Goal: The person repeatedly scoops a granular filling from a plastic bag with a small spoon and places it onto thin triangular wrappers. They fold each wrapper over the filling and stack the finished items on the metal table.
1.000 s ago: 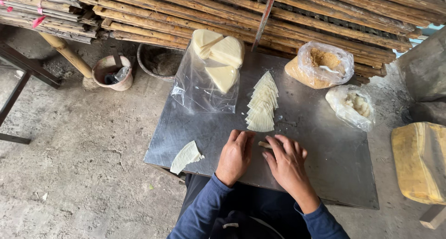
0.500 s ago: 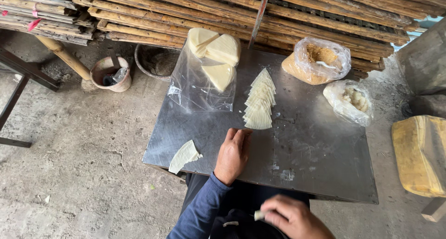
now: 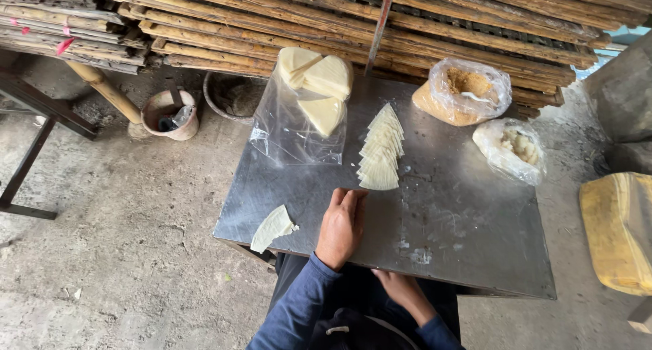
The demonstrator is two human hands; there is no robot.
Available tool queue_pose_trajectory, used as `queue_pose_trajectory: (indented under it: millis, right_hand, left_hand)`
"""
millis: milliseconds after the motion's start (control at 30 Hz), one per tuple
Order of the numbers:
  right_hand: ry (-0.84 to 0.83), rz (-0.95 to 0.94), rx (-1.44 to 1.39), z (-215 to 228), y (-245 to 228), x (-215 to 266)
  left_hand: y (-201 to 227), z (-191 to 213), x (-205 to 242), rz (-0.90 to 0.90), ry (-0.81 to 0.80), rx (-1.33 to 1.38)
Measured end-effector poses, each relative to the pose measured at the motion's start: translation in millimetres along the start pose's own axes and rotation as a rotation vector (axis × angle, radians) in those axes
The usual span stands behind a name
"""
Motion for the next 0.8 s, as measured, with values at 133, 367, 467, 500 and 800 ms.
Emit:
queue_pose_trajectory:
  millis: [133,367,467,500,800]
  right_hand:
    - [-0.514,0.182,-0.084,15,-101,73]
    - [-0.190,0.549,0.114,153,-226,95]
    - [0.082,0.541,0.187,195,-237,51]
    - [0.130,0.538,0.226,201,-239,34]
    - [0.341,0.439,0.432,184,-222,-44]
  left_hand:
    - [-8,-5,0,-0.011,0.023,-0.065]
    - [-47,-29,-25,0.155,-0.176,-0.291]
    - [-47,-32,-32,0.153,-0.186,-0.333]
    - [-47,-32,-33,0.149,-0.177,-0.337]
    - [-41,-30,-40,0.127,-0.121,-0.364]
Point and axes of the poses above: each hand's wrist, its own x-axis away from the middle knuckle, its own z-axis out of the back of the hand, y = z × x, the point moved 8 cm from there along -x, towards the middle knuckle, and after that the axes turned 11 degrees about -y, right-handed, at the moved point
